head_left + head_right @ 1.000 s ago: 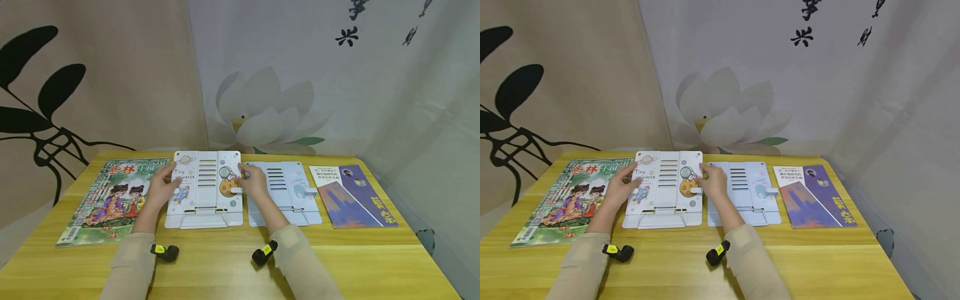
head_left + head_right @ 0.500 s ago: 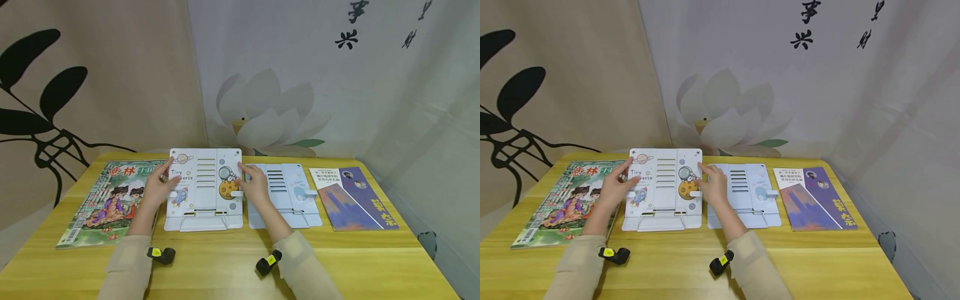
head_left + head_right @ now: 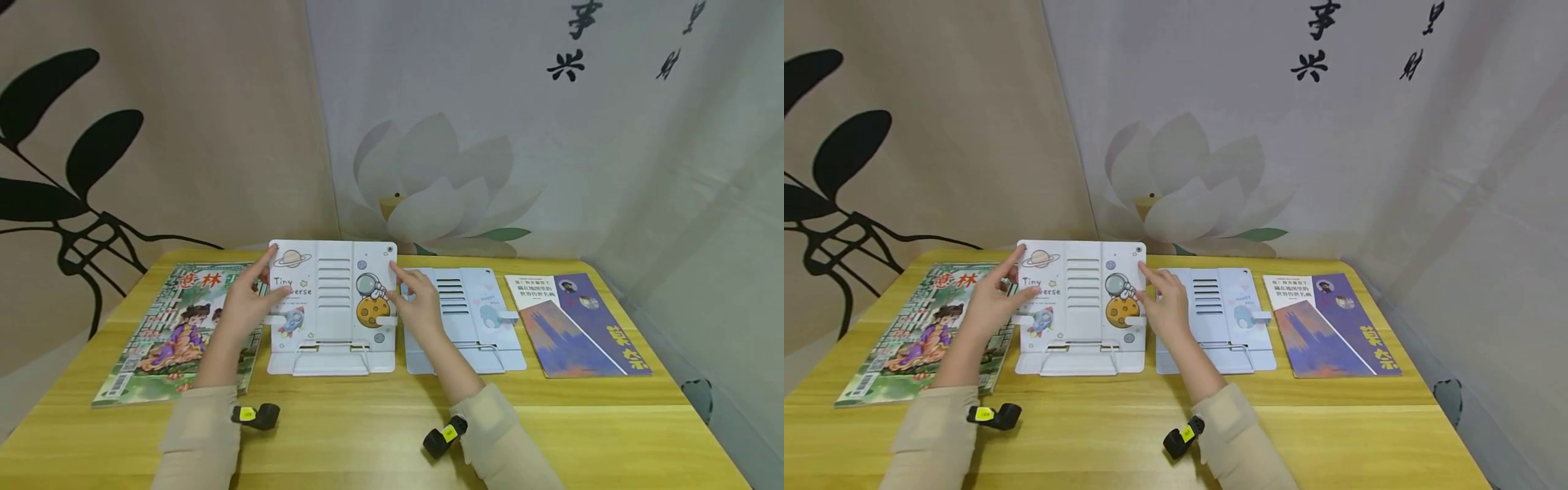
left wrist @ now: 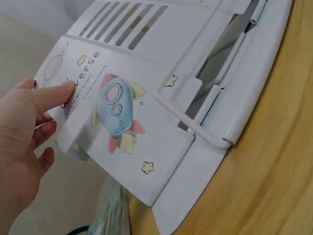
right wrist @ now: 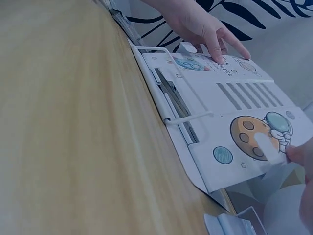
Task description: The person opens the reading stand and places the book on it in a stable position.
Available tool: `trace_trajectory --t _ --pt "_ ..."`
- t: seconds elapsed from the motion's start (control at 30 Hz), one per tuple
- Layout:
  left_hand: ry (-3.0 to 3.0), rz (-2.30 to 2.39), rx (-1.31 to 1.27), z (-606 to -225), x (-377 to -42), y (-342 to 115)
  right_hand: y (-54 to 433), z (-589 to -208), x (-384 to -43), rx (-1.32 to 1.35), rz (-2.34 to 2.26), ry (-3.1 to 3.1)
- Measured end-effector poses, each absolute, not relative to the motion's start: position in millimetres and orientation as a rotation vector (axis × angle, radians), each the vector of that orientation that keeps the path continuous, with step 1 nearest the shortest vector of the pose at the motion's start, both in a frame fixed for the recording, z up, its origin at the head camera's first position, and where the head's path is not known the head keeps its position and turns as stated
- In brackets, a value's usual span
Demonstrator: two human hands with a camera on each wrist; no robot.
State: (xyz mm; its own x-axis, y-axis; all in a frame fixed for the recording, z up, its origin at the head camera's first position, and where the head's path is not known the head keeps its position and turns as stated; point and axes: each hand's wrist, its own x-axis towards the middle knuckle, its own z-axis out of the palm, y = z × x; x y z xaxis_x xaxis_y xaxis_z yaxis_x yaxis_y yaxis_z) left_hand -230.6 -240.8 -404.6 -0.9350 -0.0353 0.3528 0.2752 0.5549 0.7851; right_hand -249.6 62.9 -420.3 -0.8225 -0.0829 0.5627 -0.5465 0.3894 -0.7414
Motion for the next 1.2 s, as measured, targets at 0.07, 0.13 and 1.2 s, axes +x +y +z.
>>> trace_trajectory --t 0.07,0.13,1.2 --pt "-2.453 -1.323 -0.204 -403 -230 -240 64 -419 -247 0.555 1.435 -2.203" --pt "-2.44 -1.315 -0.206 -401 -229 -240 65 -418 -245 0.573 1.444 -2.187" --pt "-2.432 -1.141 -0.276 -392 -228 -233 71 -414 -196 0.798 1.497 -2.082"
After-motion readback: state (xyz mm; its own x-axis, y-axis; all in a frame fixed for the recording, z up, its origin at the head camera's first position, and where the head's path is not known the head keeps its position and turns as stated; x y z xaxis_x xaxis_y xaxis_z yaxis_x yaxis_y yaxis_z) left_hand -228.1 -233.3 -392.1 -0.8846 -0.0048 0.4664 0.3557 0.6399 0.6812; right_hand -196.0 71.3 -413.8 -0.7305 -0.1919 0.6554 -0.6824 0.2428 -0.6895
